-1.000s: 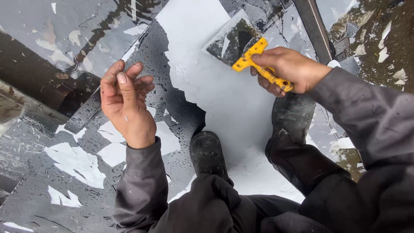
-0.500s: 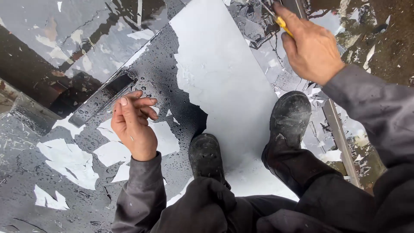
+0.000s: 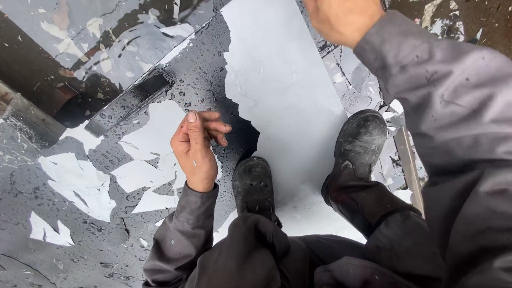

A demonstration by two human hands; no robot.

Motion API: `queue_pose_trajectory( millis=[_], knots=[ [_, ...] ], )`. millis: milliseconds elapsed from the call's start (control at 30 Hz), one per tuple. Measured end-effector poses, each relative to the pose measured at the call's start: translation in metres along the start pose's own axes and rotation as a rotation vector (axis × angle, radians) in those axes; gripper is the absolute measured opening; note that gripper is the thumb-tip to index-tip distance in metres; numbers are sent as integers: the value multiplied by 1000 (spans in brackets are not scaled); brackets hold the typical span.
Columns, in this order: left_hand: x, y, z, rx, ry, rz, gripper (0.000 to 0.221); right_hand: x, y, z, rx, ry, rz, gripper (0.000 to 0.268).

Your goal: Scraping off old paint or coating flakes from a large metal surface using a hand scraper.

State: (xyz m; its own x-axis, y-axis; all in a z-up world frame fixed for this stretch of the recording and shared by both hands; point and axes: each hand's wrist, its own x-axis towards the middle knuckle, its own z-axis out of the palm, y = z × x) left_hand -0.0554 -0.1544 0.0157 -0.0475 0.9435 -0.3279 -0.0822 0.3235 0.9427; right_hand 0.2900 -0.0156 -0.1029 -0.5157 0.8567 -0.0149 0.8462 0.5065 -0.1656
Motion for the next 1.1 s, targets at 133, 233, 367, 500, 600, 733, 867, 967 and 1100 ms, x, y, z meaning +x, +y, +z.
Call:
queue_pose_trajectory(
  millis=[133,233,367,500,600,733,867,967,1100],
  knots=[
    [-11,-3,-23,36,74,-28,45,-23,-81,-103,905,-224,451,24],
    [-10,10,-42,87,106,115,31,-48,-87,-88,1205,-566,664,32],
    [6,28,-91,395,385,561,22,-52,-71,-81,1132,-704,667,36],
    [46,57,-127,681,416,786,22,-34,-67,-90,1068,-706,608,37],
    [89,53,-140,1015,322,858,25,-17,-70,-105,950,-737,657,38],
    [113,27,-149,883,347,399,35,11,-69,-109,805,-778,696,39],
    [112,17,-156,742,233,572,35,46,-73,-109,653,-861,642,42],
    [109,23,-153,754,249,524,34,67,-80,-106,598,-910,601,43],
    [108,32,-143,714,250,508,36,72,-81,-108,584,-940,615,44]
  ],
)
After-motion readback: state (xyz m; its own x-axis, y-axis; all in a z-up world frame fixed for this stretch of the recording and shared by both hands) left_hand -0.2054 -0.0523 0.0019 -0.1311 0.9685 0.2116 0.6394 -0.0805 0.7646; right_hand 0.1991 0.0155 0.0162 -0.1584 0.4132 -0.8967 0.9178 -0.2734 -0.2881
